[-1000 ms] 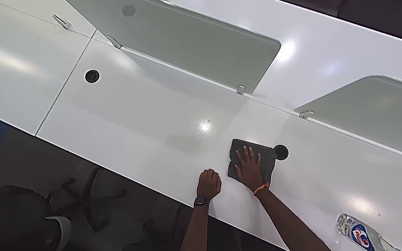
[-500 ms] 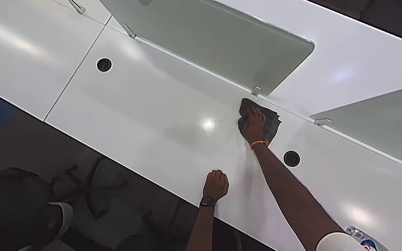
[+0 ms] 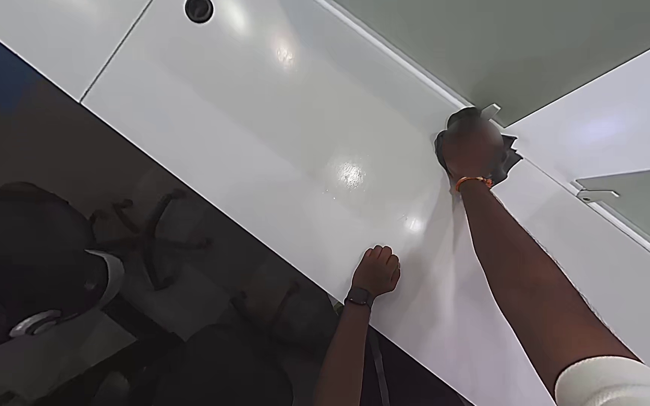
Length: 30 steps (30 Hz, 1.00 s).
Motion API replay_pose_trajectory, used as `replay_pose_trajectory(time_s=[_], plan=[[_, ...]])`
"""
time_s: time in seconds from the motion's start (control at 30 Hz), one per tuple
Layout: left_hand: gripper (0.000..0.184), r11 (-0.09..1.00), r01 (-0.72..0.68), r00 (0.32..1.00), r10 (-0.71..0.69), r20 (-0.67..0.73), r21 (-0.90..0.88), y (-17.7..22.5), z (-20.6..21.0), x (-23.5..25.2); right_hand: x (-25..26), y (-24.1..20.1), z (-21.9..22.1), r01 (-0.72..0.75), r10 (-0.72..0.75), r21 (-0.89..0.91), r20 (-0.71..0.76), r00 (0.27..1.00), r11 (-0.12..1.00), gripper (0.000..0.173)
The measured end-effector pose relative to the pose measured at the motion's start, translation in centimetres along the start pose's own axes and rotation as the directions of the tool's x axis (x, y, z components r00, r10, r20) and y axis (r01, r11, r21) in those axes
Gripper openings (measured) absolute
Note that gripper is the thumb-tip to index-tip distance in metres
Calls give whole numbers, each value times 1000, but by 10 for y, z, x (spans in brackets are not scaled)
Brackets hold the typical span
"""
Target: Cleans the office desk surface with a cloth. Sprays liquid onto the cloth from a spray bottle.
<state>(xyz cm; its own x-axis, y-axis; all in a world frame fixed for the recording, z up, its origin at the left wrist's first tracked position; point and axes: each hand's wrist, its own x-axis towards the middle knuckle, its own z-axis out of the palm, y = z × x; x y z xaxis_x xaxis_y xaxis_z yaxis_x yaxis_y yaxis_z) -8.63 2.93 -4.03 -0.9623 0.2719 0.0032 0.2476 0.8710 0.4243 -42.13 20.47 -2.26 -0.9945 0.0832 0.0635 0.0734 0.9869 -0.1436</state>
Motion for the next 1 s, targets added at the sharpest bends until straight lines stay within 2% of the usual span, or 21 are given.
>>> replay_pose_trajectory(time_s=[0.13, 0.27, 0.37, 0.43, 0.5, 0.53, 0.63, 0.73, 0.77, 0.83, 0.93, 1.0], plan=[[31, 999, -3, 1000, 3, -3, -36, 0, 0, -1, -25, -10, -4, 1, 0, -8, 30, 1000, 1000, 47], [32, 992, -63, 998, 61, -20, -113, -4, -2, -3, -76, -30, -3, 55, -55, -7, 15, 998, 998, 44], [32, 964, -100, 986, 64, -151, -246, -9, 4, -9, -124, -48, -3, 78, -78, 5, 9, 997, 997, 41], [29, 900, -5, 959, -120, -259, -436, -18, 0, -18, -156, -63, -3, 108, -108, 35, -10, 994, 993, 40], [24, 793, 142, 868, -388, -311, -593, -31, -14, -38, -193, -74, 0, 149, -147, 59, -28, 989, 987, 41], [25, 764, 179, 809, -473, -350, -620, -40, -21, -54, -214, -82, 2, 173, -172, 74, -19, 985, 982, 42], [30, 781, 241, 700, -551, -454, -576, -72, -46, -101, -285, -120, 5, 277, -285, 154, 34, 958, 949, 39], [31, 788, 295, 648, -580, -493, -540, -94, -58, -131, -364, -168, 0, 368, -426, 286, 176, 887, 885, 34], [31, 781, 320, 646, -594, -479, -536, -96, -61, -138, -390, -178, -5, 399, -488, 329, 255, 835, 856, 34], [32, 783, 348, 650, -598, -469, -515, -96, -66, -143, -426, -184, -5, 509, -623, 379, 301, 721, 773, 31], [33, 800, 350, 696, -571, -436, -488, -86, -70, -142, -453, -161, -6, 643, -757, 403, 288, 586, 651, 35], [34, 818, 351, 750, -537, -387, -456, -77, -65, -136, -461, -129, -13, 660, -764, 387, 266, 588, 644, 34]])
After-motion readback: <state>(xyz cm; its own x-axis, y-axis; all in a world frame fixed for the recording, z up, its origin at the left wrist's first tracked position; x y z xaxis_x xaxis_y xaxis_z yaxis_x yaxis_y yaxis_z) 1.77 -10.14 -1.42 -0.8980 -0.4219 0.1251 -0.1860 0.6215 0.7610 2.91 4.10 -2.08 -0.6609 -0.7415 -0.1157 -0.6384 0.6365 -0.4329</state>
